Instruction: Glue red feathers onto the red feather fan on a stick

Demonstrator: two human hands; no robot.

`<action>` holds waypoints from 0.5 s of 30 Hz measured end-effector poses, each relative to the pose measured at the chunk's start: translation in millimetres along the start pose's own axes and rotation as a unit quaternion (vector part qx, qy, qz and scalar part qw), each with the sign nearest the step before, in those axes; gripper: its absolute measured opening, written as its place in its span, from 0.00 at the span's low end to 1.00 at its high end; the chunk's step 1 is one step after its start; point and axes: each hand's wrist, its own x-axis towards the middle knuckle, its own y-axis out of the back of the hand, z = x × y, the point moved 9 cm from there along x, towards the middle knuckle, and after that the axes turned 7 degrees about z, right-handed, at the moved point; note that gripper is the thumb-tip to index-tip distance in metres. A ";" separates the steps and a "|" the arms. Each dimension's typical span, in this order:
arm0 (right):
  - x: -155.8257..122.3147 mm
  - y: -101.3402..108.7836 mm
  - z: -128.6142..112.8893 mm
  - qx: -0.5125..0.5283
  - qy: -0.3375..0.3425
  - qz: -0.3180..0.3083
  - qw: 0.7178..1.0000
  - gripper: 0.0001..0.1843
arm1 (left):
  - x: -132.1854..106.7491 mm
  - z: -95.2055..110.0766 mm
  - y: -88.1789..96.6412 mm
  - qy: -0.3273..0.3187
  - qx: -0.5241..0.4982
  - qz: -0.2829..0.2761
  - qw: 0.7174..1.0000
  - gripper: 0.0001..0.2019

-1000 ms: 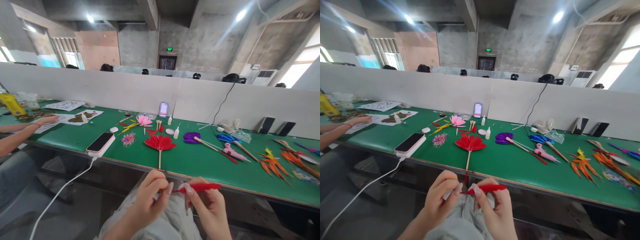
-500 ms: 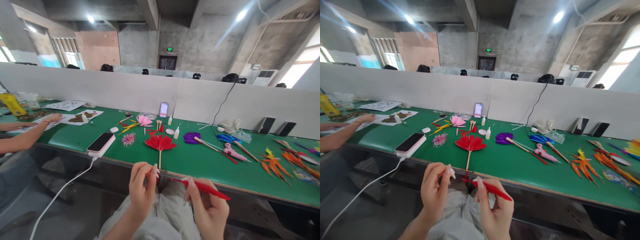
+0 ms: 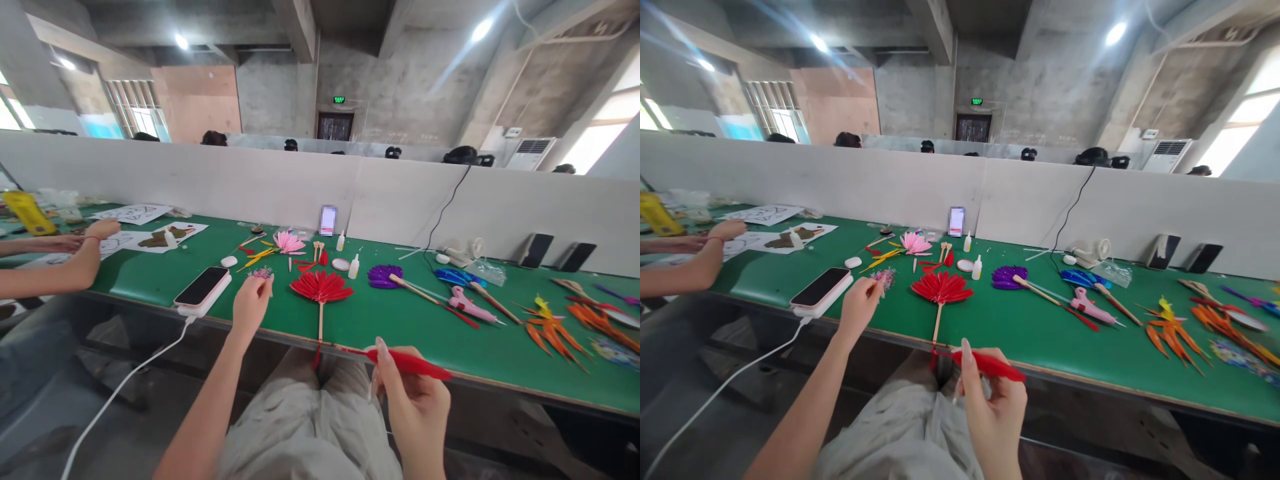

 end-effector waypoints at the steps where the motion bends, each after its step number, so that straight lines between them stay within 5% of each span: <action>1: 1.0 -0.8 1.5 0.002 -0.002 -0.002 1.000 0.15 | 11.4 -18.3 -10.2 0.021 0.018 -0.001 1.000 0.13; 5: 1.6 -5.0 8.7 0.023 -0.038 0.007 0.999 0.16 | 32.0 -61.4 -39.3 0.065 0.066 0.000 0.996 0.12; 8: 0.4 -13.9 18.0 0.067 -0.093 0.001 0.993 0.15 | 20.8 -54.0 -38.4 0.089 0.081 0.013 0.993 0.20; 11: 0.2 -23.1 26.7 0.114 -0.132 -0.007 0.985 0.15 | -7.1 3.6 -27.0 0.033 -0.052 -0.022 0.998 0.15; 15: 0.3 -24.4 29.4 0.144 -0.119 0.006 0.982 0.15 | -61.5 100.4 -1.2 -0.021 -0.300 -0.143 0.943 0.20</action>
